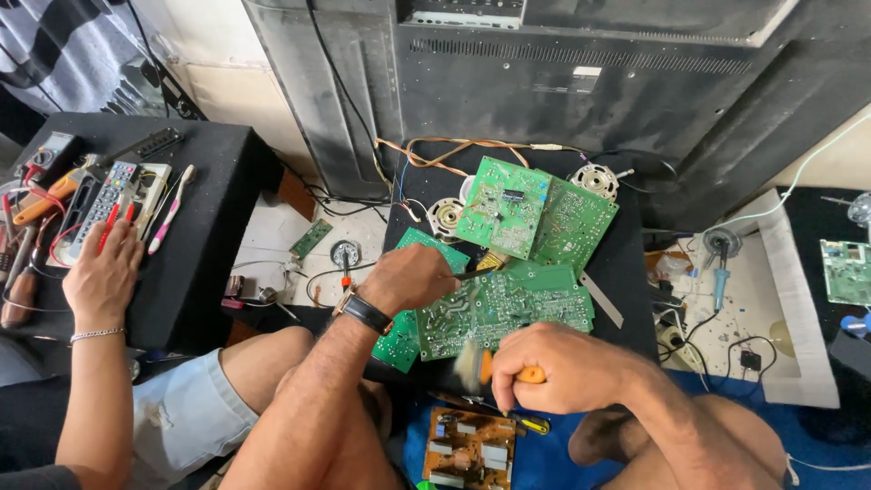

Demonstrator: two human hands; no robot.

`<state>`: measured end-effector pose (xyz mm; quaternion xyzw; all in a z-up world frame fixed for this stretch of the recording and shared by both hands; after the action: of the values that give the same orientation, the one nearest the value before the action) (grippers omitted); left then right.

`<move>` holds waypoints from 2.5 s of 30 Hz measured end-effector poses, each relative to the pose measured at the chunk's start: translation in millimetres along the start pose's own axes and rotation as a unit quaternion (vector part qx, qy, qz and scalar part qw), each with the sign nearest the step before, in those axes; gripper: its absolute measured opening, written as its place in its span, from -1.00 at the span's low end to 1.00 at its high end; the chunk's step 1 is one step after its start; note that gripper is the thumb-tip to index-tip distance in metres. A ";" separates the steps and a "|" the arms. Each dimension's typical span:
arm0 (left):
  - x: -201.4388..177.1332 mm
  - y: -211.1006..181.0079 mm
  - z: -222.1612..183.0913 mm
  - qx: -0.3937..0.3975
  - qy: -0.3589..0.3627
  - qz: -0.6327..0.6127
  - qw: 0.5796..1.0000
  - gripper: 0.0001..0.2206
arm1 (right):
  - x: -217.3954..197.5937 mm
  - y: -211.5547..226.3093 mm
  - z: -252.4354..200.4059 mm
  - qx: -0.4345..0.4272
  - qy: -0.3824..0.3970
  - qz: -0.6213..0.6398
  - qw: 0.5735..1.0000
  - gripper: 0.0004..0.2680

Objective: Cleaning and inspecting electronic circuit boards using a brush and a small hand tool on a repair bench.

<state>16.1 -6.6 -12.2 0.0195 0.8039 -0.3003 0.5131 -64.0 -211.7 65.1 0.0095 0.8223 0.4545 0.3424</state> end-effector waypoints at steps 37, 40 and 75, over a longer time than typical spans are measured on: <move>5.5 2.8 1.9 0.007 0.008 0.042 0.999 -0.65 | -5.9 -5.1 -1.7 0.055 0.036 0.034 0.997 -0.81; 3.2 -1.6 1.4 0.005 0.014 0.052 0.999 -0.61 | -10.1 -10.8 -2.6 -0.018 -0.020 0.070 0.997 -0.86; 4.6 -12.7 -5.6 0.017 -0.008 0.054 0.998 -0.60 | 20.7 -5.6 -9.5 0.000 -0.028 -0.068 0.997 -0.80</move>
<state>5.0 -15.5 -8.6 0.0686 0.7922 -0.2859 0.5348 -83.6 -215.3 52.8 -0.0340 0.8112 0.4294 0.3954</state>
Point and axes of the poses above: each hand's wrist, its own z-axis towards the middle knuckle, its own x-axis out of the palm, y = z × x, the point moved 2 cm from there along z, towards the middle knuckle, and after that the axes turned 13 degrees about x, right-handed, at the moved point
